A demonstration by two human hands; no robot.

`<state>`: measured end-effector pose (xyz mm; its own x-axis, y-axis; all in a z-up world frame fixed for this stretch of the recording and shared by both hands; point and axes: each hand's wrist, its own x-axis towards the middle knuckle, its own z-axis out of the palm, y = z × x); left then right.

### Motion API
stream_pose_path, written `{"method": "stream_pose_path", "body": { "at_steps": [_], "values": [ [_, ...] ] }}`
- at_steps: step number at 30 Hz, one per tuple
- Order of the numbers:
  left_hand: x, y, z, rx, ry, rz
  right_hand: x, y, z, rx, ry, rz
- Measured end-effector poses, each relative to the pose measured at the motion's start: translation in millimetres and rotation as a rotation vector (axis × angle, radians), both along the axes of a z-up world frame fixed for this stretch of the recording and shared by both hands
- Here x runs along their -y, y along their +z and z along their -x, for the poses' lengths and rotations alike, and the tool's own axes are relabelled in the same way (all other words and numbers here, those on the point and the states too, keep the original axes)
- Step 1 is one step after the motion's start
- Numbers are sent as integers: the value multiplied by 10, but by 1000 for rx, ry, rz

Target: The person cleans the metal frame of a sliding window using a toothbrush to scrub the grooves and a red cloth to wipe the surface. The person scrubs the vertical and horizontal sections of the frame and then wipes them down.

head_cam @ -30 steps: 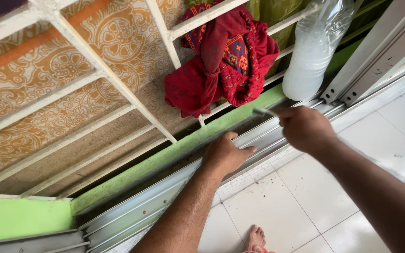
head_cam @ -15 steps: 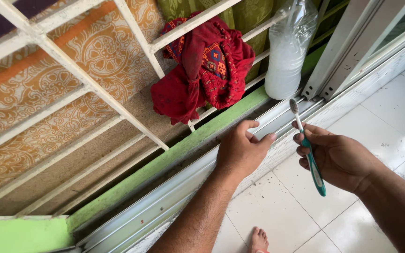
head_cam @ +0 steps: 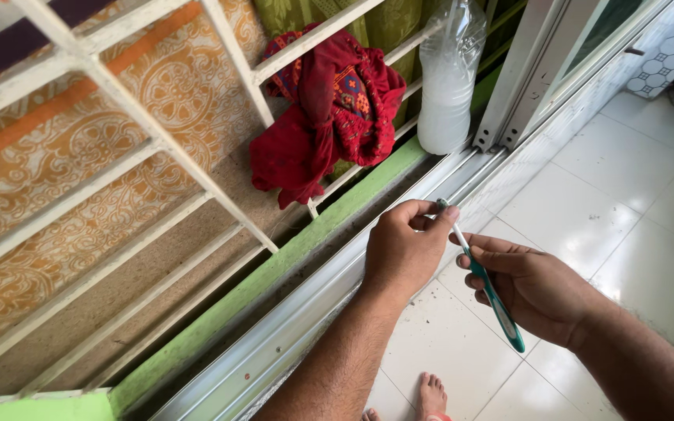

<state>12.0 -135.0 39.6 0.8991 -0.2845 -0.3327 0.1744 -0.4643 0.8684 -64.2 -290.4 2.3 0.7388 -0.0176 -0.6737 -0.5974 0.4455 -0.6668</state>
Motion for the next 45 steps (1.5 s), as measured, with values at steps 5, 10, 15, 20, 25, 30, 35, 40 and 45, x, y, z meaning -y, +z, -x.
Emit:
{"method": "stream_pose_path", "body": {
  "at_steps": [5,10,15,20,25,30,35,40,45],
  "values": [
    [-360,-23,135,-63,104,119,-288,86,80,25,179,291],
    [-951,-56,193,-97,321,137,-692,243,-122,83,509,991],
    [-1558,-183,195,-109,444,30,-973,124,-521,613,682,1331],
    [-1910,-367,137,-19,464,-250,-1232,-280,-1063,1143,736,1404],
    [-1985,-460,89,-12,512,-509,-1402,-586,-1463,1302,794,1339],
    [-1945,-631,35,15,555,-617,-1452,-783,-1615,1347,803,1309],
    [-1881,-827,-22,62,652,-648,-1502,-905,-1669,1356,750,1351],
    [-1824,-886,-46,132,690,-588,-1486,-892,-1645,1296,801,1361],
    [-1801,-867,-93,108,662,-562,-1403,-807,-1642,1339,718,1309]
  ]
}}
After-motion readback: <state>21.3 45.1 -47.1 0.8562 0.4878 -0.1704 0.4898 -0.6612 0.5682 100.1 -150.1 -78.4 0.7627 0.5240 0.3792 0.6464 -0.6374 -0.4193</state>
